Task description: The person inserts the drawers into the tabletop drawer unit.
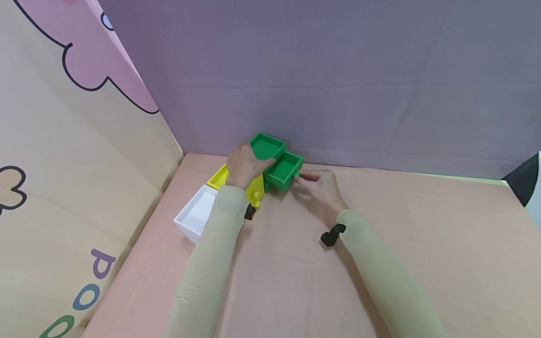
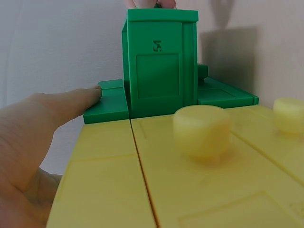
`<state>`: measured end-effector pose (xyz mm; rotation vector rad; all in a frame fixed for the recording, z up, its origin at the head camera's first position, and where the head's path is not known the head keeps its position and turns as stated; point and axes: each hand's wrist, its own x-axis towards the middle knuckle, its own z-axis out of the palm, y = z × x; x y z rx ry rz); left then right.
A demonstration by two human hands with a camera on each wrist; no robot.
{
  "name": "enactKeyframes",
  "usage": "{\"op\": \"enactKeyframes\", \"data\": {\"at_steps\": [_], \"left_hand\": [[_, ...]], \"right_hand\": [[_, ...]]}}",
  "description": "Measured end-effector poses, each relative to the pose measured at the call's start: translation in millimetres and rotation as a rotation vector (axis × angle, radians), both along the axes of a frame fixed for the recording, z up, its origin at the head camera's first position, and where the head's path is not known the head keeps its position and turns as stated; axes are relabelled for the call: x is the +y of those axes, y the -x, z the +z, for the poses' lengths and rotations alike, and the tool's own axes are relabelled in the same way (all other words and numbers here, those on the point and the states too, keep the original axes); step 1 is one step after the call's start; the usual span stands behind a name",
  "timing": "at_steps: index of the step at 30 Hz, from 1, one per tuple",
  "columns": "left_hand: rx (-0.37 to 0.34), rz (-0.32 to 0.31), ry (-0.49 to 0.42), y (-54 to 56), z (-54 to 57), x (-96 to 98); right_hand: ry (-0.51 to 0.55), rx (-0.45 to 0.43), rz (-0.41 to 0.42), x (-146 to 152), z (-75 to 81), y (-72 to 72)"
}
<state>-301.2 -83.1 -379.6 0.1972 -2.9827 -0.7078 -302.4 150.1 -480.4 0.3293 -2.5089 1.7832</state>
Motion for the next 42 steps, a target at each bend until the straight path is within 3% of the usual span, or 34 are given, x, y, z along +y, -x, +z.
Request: {"op": "enactKeyframes", "data": {"at_steps": [32, 42], "left_hand": [[-0.005, 0.007, 0.007, -3.0, 2.0, 1.3], [-0.004, 0.009, 0.000, -4.6, 2.6, 3.1]], "right_hand": [[0.022, -0.022, -0.017, -26, 4.9, 1.3], [0.012, 0.018, -0.040, -42, 5.4, 3.1]]}}
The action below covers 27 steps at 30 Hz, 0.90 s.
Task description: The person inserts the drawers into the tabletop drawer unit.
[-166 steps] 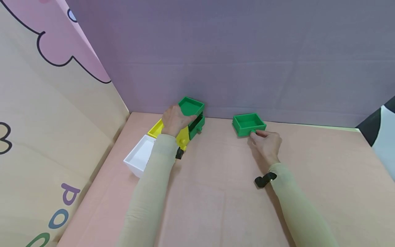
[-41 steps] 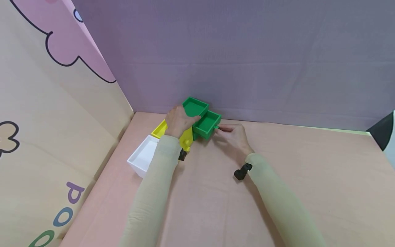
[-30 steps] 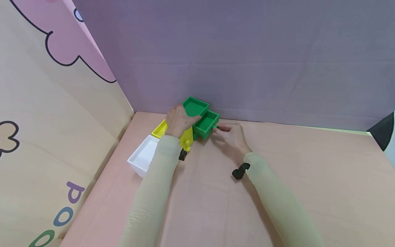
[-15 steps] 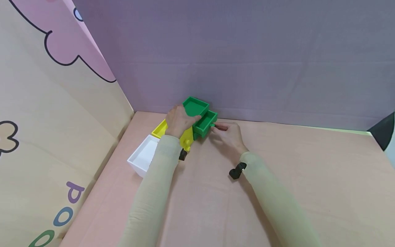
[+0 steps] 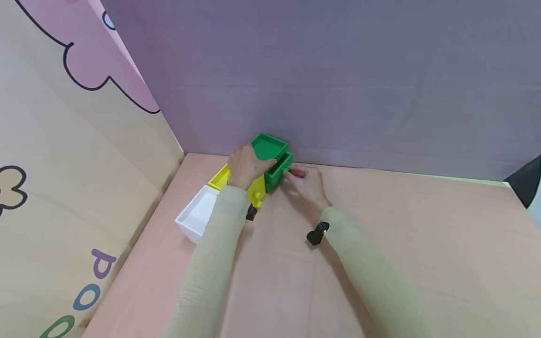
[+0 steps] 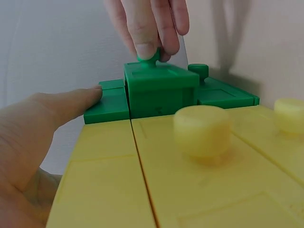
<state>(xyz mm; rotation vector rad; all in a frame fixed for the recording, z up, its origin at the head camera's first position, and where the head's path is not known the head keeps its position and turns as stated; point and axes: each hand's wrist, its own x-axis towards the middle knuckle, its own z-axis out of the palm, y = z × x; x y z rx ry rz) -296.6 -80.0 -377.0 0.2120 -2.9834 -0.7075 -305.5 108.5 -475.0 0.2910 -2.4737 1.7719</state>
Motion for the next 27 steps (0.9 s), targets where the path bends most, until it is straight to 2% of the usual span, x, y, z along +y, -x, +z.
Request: {"op": "enactKeyframes", "data": {"at_steps": [9, 19, 27], "left_hand": [[0.015, -0.006, -0.003, -0.3, 0.0, 1.9], [0.011, -0.015, -0.016, -1.4, -1.0, 3.6], [0.014, -0.028, -0.019, 0.3, -1.8, 5.2]], "right_hand": [[-0.027, 0.016, -0.016, -10, 1.8, 2.5], [0.007, -0.005, -0.031, -16, -0.4, 3.6], [-0.020, -0.048, -0.046, -7, 3.0, -2.8]]}}
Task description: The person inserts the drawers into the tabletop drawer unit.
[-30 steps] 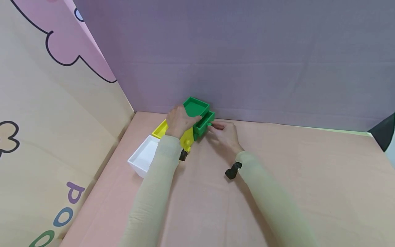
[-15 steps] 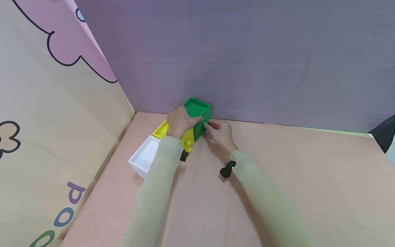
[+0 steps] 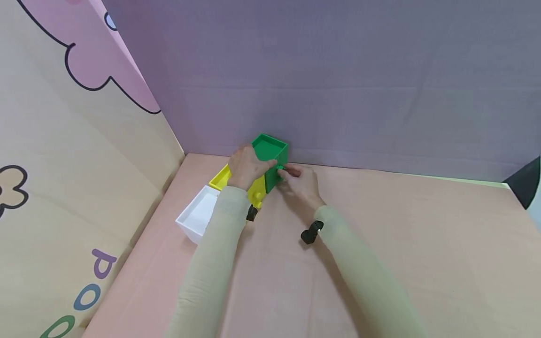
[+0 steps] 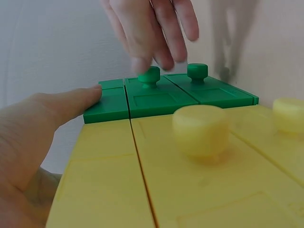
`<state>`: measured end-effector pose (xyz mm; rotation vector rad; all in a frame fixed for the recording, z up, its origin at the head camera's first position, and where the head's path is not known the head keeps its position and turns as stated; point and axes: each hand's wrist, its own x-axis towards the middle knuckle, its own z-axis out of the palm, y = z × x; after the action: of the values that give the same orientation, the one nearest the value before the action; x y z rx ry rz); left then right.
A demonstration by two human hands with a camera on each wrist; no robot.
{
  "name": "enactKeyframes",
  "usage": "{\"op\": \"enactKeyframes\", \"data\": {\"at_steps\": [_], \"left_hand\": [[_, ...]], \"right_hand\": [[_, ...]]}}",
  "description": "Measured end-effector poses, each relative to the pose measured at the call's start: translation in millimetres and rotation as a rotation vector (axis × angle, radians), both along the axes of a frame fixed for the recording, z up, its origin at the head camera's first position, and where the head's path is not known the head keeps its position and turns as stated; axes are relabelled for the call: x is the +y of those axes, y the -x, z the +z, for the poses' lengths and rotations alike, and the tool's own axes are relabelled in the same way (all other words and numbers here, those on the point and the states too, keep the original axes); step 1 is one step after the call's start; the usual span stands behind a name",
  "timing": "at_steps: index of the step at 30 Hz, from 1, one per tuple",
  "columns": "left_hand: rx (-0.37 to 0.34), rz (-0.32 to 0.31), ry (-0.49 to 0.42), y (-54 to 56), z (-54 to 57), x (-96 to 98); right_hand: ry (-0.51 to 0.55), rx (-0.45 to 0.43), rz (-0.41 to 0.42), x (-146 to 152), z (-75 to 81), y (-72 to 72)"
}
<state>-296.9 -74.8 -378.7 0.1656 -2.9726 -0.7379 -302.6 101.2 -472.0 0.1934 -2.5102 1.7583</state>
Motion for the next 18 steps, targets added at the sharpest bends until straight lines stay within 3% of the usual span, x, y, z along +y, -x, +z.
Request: {"op": "enactKeyframes", "data": {"at_steps": [4, 10, 14, 18], "left_hand": [[0.008, -0.018, 0.000, 3.8, -0.9, -0.3], [0.018, -0.078, 0.070, 3.7, -1.8, -3.5], [0.063, -0.146, 0.112, -6.4, 4.9, -8.1], [0.148, -0.224, 0.128, -25.9, 18.4, -11.1]], "right_hand": [[0.020, -0.016, -0.053, 16, 8.3, -7.6], [0.033, 0.054, -0.146, 59, 25.9, -28.8], [-0.022, 0.109, -0.227, 93, 43.0, -51.9], [-0.126, 0.162, -0.292, 127, 63.9, -82.1]]}}
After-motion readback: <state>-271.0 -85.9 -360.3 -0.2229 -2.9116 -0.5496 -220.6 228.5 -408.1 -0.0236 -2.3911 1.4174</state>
